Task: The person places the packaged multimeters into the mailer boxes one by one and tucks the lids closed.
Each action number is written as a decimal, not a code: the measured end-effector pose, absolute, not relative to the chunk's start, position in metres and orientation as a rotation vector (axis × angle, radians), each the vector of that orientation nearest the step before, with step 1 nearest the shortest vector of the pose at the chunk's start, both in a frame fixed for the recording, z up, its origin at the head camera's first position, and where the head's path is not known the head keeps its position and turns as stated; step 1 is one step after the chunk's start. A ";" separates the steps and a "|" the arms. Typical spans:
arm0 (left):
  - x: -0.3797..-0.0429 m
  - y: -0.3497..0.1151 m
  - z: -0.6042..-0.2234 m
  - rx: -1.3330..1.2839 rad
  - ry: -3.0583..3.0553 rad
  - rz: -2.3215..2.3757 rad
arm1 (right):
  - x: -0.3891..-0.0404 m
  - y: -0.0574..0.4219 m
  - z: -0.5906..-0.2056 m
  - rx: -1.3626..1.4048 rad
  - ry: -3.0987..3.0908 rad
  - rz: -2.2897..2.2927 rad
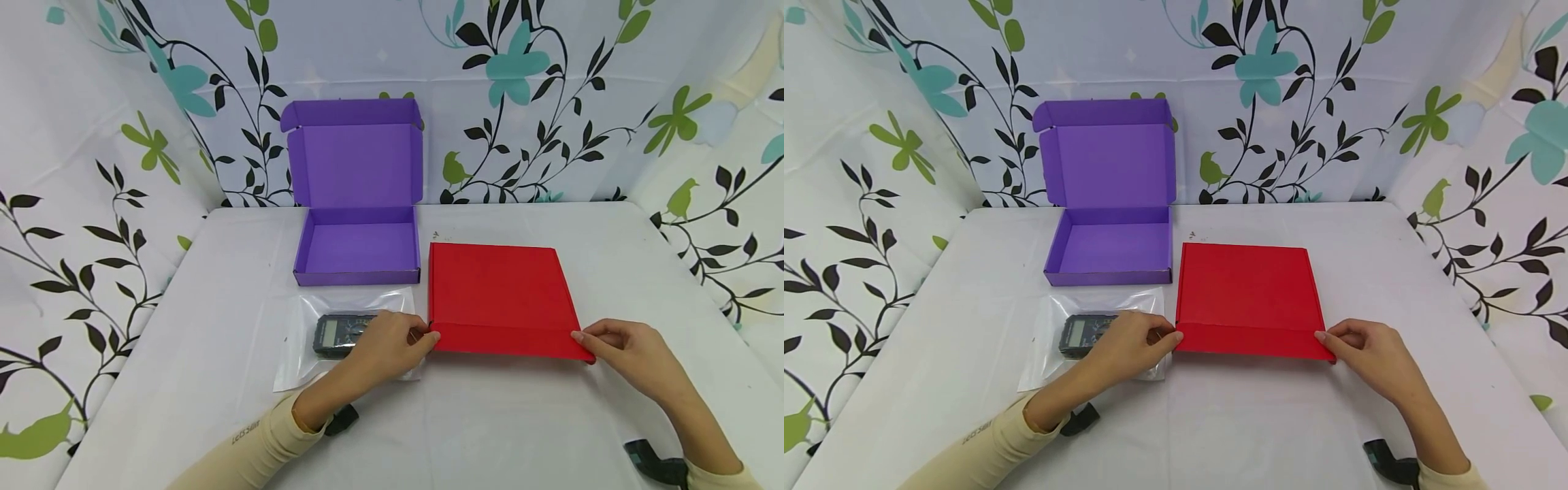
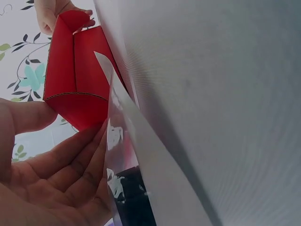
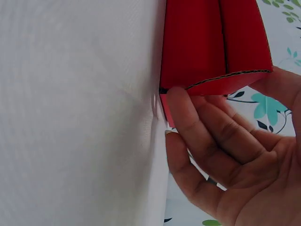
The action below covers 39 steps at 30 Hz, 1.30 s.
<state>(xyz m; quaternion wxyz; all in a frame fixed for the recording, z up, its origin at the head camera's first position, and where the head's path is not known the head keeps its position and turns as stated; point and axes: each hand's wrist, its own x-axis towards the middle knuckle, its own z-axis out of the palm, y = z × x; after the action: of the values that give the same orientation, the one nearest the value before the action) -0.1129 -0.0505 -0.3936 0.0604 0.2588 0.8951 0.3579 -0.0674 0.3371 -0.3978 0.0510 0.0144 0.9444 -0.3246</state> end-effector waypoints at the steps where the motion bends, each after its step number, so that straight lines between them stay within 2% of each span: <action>1: -0.113 -0.050 -0.394 0.781 2.714 1.080 | -0.067 0.338 -0.398 0.064 2.861 -0.992; 25: -0.113 -0.046 -0.396 0.851 2.806 1.003 | -0.067 0.338 -0.397 0.174 2.762 -1.018; 39: -0.114 -0.044 -0.395 0.870 2.822 0.997 | -0.066 0.336 -0.397 0.144 2.804 -0.991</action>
<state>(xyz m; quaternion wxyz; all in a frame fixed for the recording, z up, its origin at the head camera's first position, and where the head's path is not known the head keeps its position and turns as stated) -0.1141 -0.0441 -0.3952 0.0124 0.2792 0.9053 0.3198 -0.0659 0.3361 -0.3967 0.0819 0.0483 0.9386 -0.3316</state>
